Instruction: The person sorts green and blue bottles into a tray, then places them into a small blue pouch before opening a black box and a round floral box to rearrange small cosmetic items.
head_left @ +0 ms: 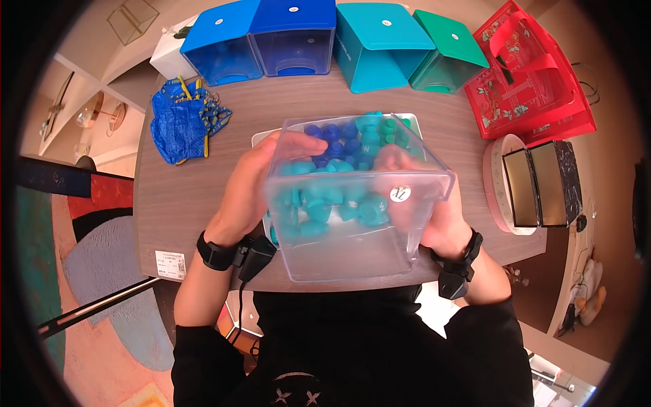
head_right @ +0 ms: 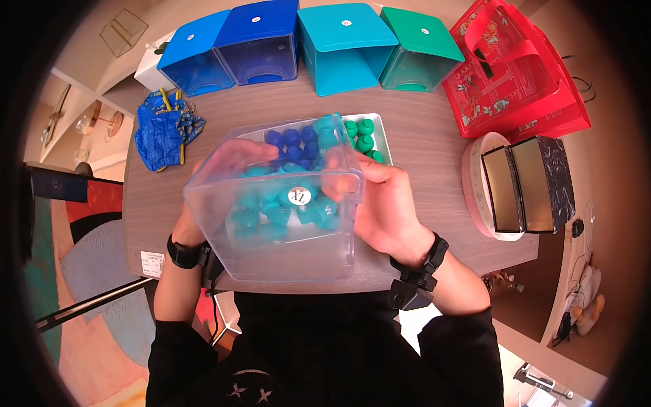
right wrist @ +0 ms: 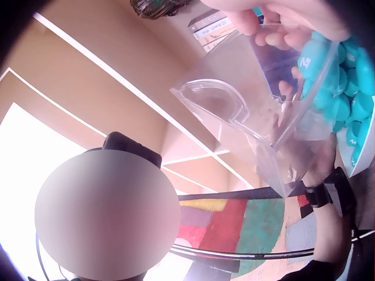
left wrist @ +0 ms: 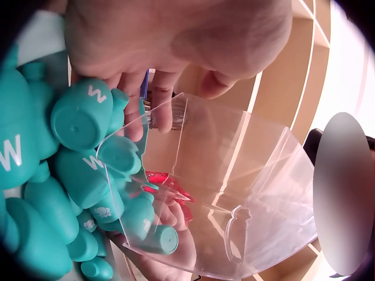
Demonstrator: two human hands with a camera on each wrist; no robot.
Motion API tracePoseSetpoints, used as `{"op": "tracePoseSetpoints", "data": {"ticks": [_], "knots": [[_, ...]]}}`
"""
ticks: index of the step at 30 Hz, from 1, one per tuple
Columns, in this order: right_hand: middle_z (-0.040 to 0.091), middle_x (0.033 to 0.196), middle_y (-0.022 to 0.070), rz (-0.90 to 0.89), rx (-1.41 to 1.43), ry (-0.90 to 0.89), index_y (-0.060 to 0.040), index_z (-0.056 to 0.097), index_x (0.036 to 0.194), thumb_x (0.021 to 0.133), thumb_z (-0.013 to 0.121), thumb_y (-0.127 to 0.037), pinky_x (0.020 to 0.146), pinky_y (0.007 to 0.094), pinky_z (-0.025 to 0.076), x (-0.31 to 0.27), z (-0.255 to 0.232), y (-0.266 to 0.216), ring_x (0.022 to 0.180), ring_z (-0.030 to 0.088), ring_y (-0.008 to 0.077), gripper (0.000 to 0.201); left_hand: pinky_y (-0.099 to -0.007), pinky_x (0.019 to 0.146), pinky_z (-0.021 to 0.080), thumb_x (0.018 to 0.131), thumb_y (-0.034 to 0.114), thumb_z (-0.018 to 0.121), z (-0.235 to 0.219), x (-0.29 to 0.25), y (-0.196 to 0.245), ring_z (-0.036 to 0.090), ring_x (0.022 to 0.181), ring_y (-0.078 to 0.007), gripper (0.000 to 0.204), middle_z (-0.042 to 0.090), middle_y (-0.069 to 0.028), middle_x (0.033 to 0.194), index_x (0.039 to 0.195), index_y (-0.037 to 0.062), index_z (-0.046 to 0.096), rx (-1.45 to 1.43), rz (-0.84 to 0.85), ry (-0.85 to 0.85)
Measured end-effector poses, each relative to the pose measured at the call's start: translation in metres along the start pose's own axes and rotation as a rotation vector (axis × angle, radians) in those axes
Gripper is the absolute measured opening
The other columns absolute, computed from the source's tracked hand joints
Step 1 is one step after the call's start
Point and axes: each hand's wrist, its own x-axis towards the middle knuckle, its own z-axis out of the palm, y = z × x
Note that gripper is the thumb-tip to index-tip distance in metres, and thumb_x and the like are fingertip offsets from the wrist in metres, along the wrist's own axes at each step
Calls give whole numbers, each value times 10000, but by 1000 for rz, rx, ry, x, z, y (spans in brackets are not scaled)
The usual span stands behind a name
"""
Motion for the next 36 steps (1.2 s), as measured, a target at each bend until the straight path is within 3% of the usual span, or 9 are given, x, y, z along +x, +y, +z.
{"op": "tracePoseSetpoints", "data": {"ticks": [2,4,8,10,14,16,23,33,36], "knots": [[522,824,8,-4,37,-29,-43,550,1100,880,512,-183,704,274,436,0,-1,0,771,493,135,263,-439,1088,419,919,251,625,1,0,-2,535,1268,-290,479,571,-196,1317,1279,-47,524,-14,-6,9],[524,838,17,-13,22,14,-42,547,1099,865,518,-179,708,278,440,-1,2,-2,775,497,143,273,-406,1097,361,1025,415,375,7,0,-4,551,1227,-254,537,618,-156,1282,1205,-32,611,29,25,71],[535,881,41,-78,81,110,-40,541,1093,831,537,-177,715,283,447,-2,9,-3,792,514,157,295,-408,1108,353,1036,362,380,11,-2,0,550,1225,-253,491,617,-155,1278,1198,-37,615,8,-19,115],[541,887,43,-39,63,38,-40,537,1096,827,544,-181,721,283,450,-1,-4,-3,795,517,158,304,-442,1082,449,912,94,637,2,-2,-4,535,1277,-296,402,549,-196,1326,1270,-41,516,197,149,-44],[563,915,54,9,85,-64,-39,524,1115,831,554,-192,740,284,454,-4,-7,-7,808,530,164,324,-448,1092,442,916,97,631,6,-2,-1,543,1267,-300,400,552,-192,1323,1274,-42,518,216,128,-22],[562,911,56,18,101,-55,-40,520,1120,840,555,-194,740,289,456,-5,-4,-9,811,535,169,322,-404,1100,361,1061,354,321,15,-2,2,549,1224,-247,511,622,-152,1269,1200,-38,617,85,6,116],[540,902,55,-13,104,-189,-44,500,1056,924,560,-242,759,314,478,-2,-12,-5,863,563,178,245,-394,1089,372,1074,353,301,8,1,-2,566,1205,-244,512,632,-137,1267,1215,-26,614,46,-31,69],[504,868,49,-17,100,-75,-38,488,1002,969,565,-231,719,301,443,-9,-8,-4,830,536,165,211,-373,1082,376,1076,308,314,10,-3,4,554,1199,-241,481,632,-140,1239,1163,-43,632,371,73,-26],[506,868,49,-15,164,-211,-33,492,989,973,567,-232,721,305,440,-5,-7,-2,826,534,170,214,-370,1085,370,1074,285,309,13,-5,8,546,1209,-242,467,630,-142,1233,1167,-39,631,346,47,-22]]}}
